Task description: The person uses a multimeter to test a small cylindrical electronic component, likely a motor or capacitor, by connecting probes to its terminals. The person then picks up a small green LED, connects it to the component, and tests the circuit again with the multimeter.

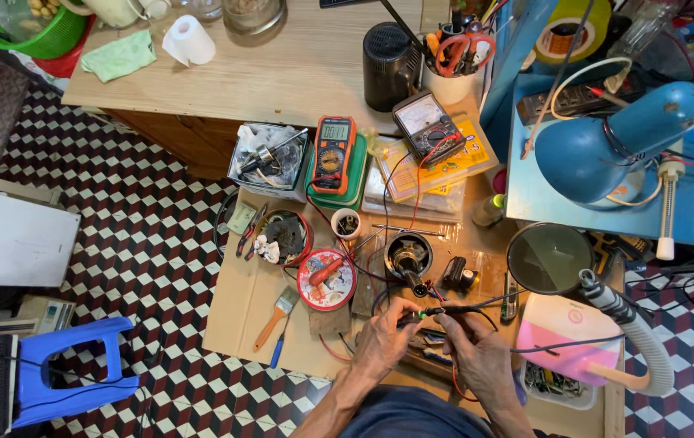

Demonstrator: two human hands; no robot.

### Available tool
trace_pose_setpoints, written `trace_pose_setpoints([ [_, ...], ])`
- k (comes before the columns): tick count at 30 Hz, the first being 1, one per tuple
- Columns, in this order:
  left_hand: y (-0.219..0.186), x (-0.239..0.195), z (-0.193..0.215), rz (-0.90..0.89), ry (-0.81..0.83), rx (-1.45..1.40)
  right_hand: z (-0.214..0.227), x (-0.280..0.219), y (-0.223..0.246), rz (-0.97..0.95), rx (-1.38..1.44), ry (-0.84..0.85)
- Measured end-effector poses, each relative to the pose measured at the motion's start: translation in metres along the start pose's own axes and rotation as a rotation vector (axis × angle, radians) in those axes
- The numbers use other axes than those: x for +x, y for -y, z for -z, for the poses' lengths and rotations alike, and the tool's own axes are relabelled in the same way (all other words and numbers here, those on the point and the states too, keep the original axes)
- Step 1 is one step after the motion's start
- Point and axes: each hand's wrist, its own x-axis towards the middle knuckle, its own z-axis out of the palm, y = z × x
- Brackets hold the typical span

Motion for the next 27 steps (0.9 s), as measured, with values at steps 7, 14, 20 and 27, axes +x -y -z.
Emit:
trace_pose_setpoints([
  [7,0.0033,-0.0023,-0.0018,-0.031,-0.021,0.009,0.0002,-0.0004,-0.0046,0.076,0.03,0.024],
  [14,0.0028,-0.0014,-0.0015,-0.038,-0.002,0.013,0.0009,-0.001,-0.0028,0.035,-0.037,0.007],
  [20,0.002,-0.002,-0.0019,0.001,0.021,0.024,0.0022,-0.0015,-0.0008,-0.014,-0.102,0.0],
  [27,0.0061,-0.001,-0.0049,-0.038,0.003,0.012,0.0038,0.0015,-0.0065,0.01,-0.028,0.016],
])
